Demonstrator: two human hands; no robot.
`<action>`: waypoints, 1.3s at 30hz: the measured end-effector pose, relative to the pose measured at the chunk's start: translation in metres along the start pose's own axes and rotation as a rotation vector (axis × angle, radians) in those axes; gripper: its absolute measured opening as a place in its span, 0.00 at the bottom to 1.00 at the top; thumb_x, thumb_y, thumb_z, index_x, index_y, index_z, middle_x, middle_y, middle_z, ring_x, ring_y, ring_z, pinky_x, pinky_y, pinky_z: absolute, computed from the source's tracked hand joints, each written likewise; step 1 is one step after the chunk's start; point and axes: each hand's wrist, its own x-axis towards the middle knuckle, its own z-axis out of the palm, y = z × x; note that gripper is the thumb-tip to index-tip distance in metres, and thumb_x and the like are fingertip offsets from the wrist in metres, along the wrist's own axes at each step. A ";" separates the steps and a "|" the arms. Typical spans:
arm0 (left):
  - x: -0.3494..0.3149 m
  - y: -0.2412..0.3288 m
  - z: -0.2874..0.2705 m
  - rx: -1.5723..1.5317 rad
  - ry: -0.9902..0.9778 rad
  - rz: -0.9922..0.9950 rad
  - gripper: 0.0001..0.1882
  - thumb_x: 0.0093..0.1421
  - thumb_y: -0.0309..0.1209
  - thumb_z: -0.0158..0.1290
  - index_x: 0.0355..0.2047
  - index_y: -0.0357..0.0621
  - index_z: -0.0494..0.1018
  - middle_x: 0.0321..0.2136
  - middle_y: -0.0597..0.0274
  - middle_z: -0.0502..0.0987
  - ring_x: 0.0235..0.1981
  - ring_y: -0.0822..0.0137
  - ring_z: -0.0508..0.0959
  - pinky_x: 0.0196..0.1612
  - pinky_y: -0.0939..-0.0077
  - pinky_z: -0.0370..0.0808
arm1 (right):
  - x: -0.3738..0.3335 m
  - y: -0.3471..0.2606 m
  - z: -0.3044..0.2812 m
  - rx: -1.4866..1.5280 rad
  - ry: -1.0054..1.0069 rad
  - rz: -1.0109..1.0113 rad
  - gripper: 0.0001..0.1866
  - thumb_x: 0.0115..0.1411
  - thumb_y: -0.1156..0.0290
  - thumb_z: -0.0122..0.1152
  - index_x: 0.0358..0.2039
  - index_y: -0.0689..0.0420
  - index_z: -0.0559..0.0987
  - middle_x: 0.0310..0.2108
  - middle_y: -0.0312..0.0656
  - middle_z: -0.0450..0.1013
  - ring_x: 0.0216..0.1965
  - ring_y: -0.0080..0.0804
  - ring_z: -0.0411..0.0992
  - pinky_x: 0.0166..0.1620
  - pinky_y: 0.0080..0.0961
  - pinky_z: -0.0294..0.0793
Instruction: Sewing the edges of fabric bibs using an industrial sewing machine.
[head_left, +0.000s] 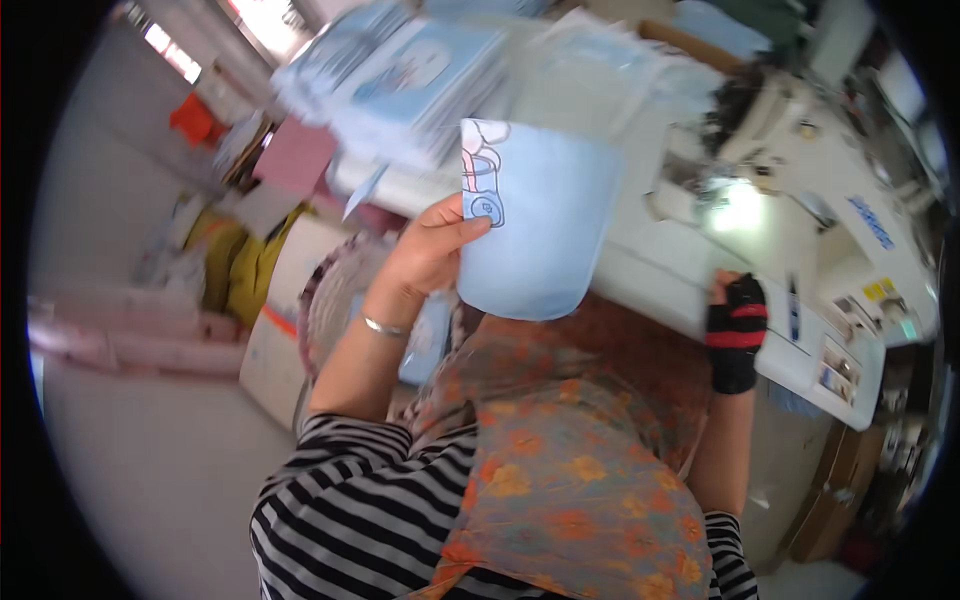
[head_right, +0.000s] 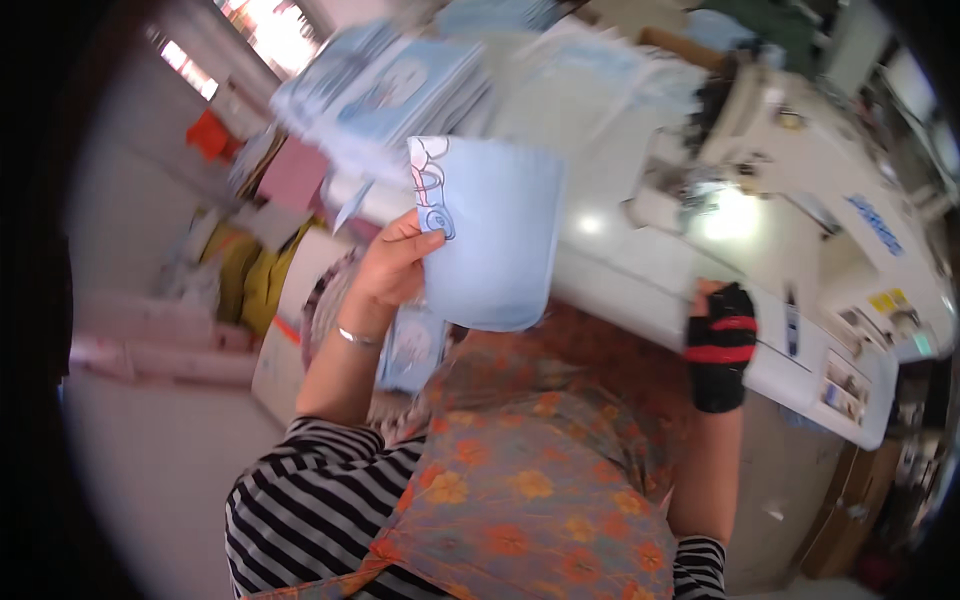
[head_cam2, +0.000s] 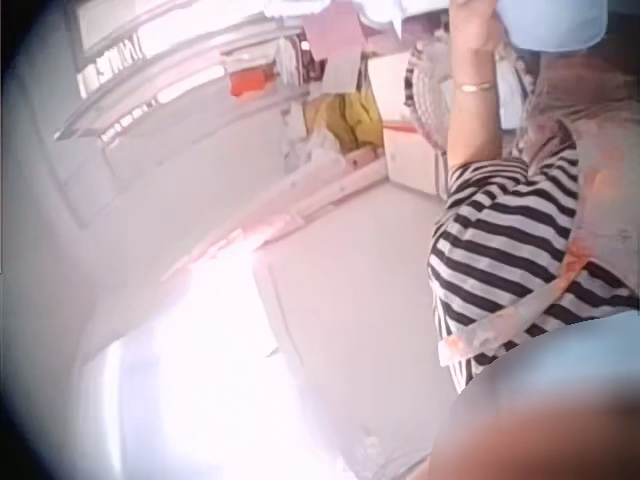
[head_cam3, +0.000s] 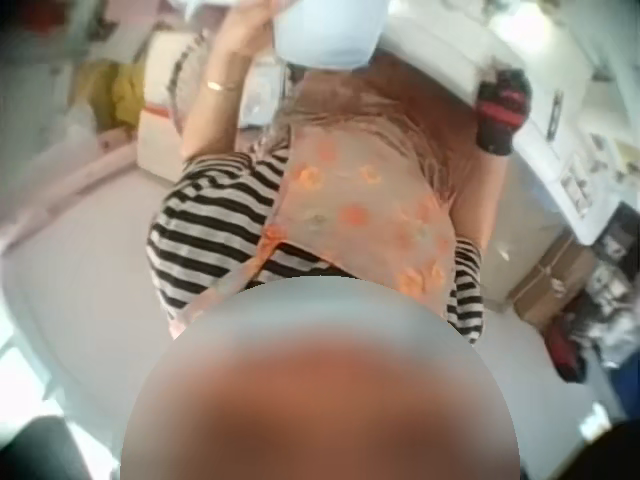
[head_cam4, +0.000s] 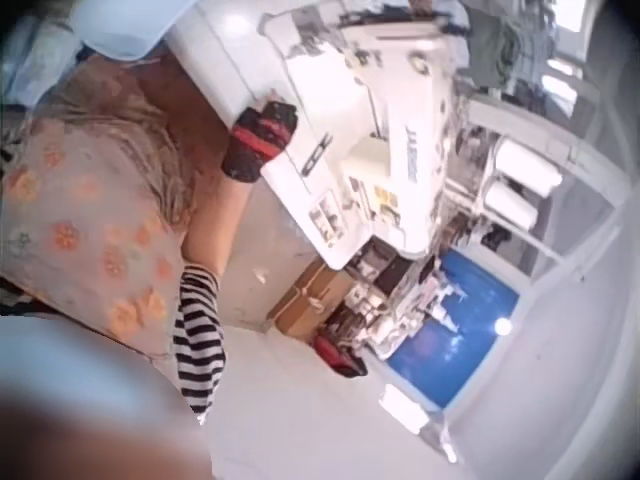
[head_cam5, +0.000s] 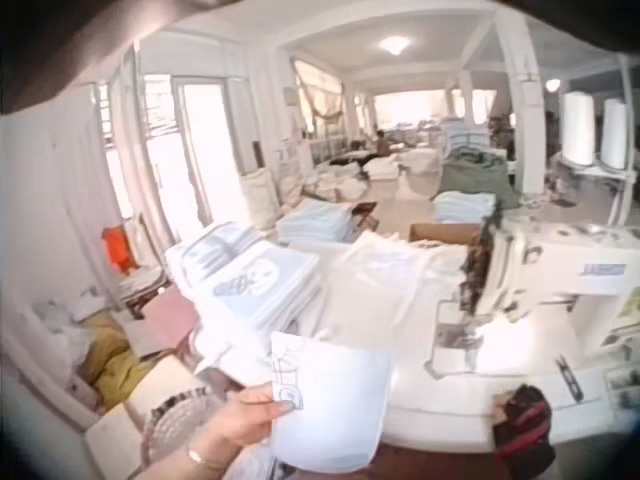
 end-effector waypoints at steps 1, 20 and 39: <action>-0.025 0.007 -0.026 0.116 0.024 -0.040 0.14 0.64 0.23 0.50 0.50 0.36 0.73 0.47 0.60 0.78 0.48 0.69 0.76 0.54 0.71 0.71 | 0.000 0.003 -0.001 0.026 -0.011 -0.009 0.06 0.59 0.74 0.58 0.35 0.58 0.80 0.34 0.48 0.76 0.39 0.46 0.74 0.44 0.38 0.73; -0.195 -0.169 -0.264 1.648 0.919 -0.821 0.18 0.62 0.32 0.48 0.50 0.39 0.71 0.47 0.42 0.72 0.41 0.46 0.78 0.44 0.57 0.77 | -0.001 0.016 -0.009 -0.138 -0.067 -0.010 0.11 0.60 0.77 0.54 0.42 0.61 0.80 0.42 0.52 0.77 0.44 0.48 0.75 0.50 0.37 0.73; 0.122 0.106 -0.051 2.087 0.562 0.123 0.19 0.57 0.46 0.56 0.38 0.44 0.81 0.36 0.55 0.80 0.40 0.55 0.79 0.44 0.65 0.75 | 0.004 -0.012 -0.009 0.003 0.034 -0.068 0.08 0.55 0.78 0.59 0.36 0.58 0.78 0.38 0.48 0.76 0.39 0.48 0.73 0.44 0.39 0.72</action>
